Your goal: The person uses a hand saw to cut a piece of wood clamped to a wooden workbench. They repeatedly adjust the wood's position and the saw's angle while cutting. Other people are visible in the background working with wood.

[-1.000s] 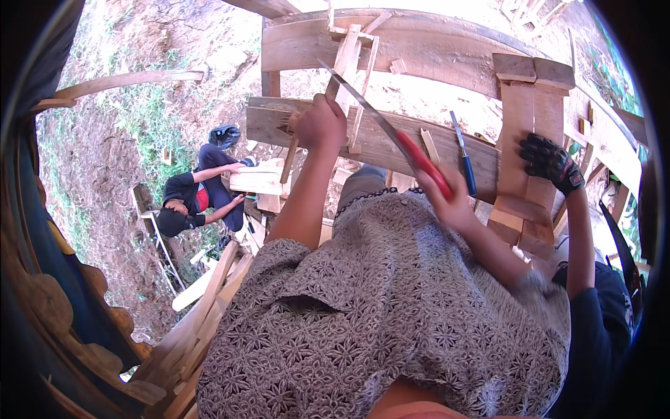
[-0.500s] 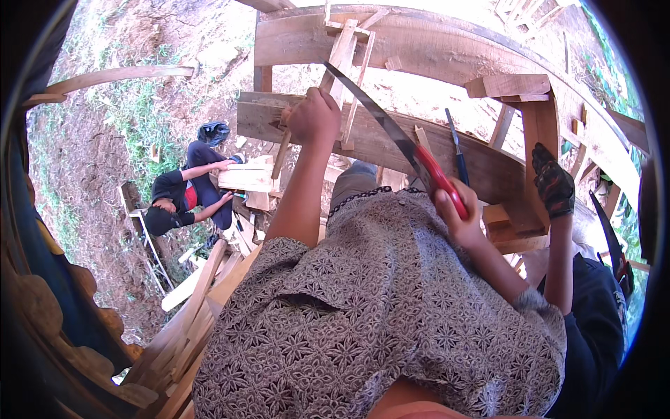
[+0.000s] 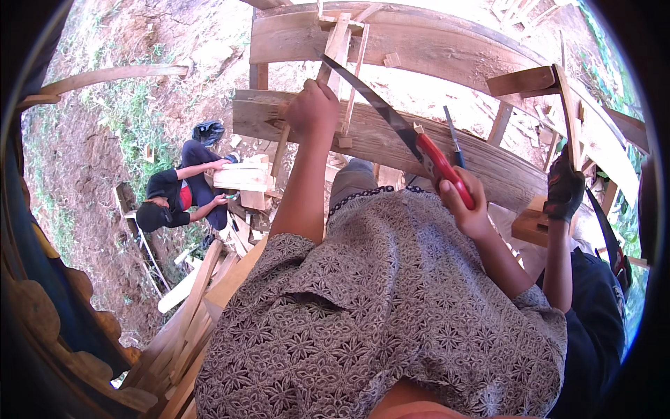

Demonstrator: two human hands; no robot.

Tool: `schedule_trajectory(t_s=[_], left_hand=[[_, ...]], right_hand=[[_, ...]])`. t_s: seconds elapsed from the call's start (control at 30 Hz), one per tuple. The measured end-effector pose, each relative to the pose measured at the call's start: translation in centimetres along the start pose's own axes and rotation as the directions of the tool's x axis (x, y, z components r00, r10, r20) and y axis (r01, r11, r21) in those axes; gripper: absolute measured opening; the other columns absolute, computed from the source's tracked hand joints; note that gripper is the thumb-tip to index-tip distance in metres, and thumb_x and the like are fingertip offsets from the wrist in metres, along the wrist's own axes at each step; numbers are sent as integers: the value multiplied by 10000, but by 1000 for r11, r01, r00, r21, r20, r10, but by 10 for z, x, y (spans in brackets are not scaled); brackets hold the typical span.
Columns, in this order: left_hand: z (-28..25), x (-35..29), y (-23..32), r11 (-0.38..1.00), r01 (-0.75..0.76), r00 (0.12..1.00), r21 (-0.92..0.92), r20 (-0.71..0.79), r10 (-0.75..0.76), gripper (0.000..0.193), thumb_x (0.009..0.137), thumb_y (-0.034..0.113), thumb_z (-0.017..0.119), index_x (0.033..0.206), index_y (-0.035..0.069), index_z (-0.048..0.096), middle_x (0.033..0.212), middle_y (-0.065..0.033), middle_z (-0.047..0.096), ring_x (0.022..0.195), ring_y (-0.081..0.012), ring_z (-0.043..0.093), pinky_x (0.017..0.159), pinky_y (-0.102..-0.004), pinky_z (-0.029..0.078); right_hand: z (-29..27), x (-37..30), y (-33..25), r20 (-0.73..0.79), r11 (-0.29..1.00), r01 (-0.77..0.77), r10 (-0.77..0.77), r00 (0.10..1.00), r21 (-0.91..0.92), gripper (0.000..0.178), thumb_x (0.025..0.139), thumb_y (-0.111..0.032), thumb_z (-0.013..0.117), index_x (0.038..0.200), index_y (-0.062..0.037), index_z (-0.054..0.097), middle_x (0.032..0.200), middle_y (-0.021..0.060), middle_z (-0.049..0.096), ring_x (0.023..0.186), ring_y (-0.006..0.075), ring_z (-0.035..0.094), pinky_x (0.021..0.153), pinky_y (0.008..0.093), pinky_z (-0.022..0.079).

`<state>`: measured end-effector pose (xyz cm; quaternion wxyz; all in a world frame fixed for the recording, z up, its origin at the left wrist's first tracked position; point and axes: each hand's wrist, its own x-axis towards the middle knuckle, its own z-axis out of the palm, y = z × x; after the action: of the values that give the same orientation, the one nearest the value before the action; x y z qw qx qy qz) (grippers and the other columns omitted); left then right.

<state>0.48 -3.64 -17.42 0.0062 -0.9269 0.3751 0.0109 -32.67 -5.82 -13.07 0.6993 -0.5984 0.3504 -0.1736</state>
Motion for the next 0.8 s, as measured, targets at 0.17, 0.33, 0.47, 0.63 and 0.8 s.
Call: schedule_trajectory(t_s=[0.17,0.33,0.47,0.63,0.8], left_hand=[[-11,7,8,997,-25,999,-75,36,28,364,1017,313,450,944,50,691,833,-208,742,808,-417,733,752,-558,549],[-2,19,15,1000,-14,1000,-17,1,14,342,1016,298,463,917,57,684,829,-194,743,803,-411,732,767,-540,555],[2,25,-9,999,-15,1000,-30,-20,14,333,1023,301,464,920,70,679,785,-185,732,767,-392,727,715,-536,550],[-5,21,3,995,-86,995,-50,42,88,371,1033,368,463,960,67,668,810,-184,739,783,-400,728,755,-553,542],[-28,40,-4,978,-206,931,-26,301,204,477,1015,473,478,1031,31,658,918,-219,740,873,-399,728,826,-529,538]], right_hand=[[73,133,-8,-37,988,62,-67,997,-141,314,1017,-332,631,998,-20,668,647,65,553,638,115,531,611,333,462],[53,146,0,-44,1000,-21,21,999,-8,355,1026,-371,635,1000,-18,660,727,-4,555,678,90,518,615,311,440],[5,34,-8,-33,1000,-8,8,999,17,295,1028,-309,651,1050,-15,648,754,-18,553,691,63,516,613,260,417],[-6,6,-5,-37,993,-97,99,994,66,275,1035,-292,635,1054,-18,634,738,-20,559,659,49,527,583,234,412],[35,38,-14,-91,968,-14,38,995,252,266,1036,-273,624,1056,-8,629,708,-10,565,644,67,582,582,255,464]])
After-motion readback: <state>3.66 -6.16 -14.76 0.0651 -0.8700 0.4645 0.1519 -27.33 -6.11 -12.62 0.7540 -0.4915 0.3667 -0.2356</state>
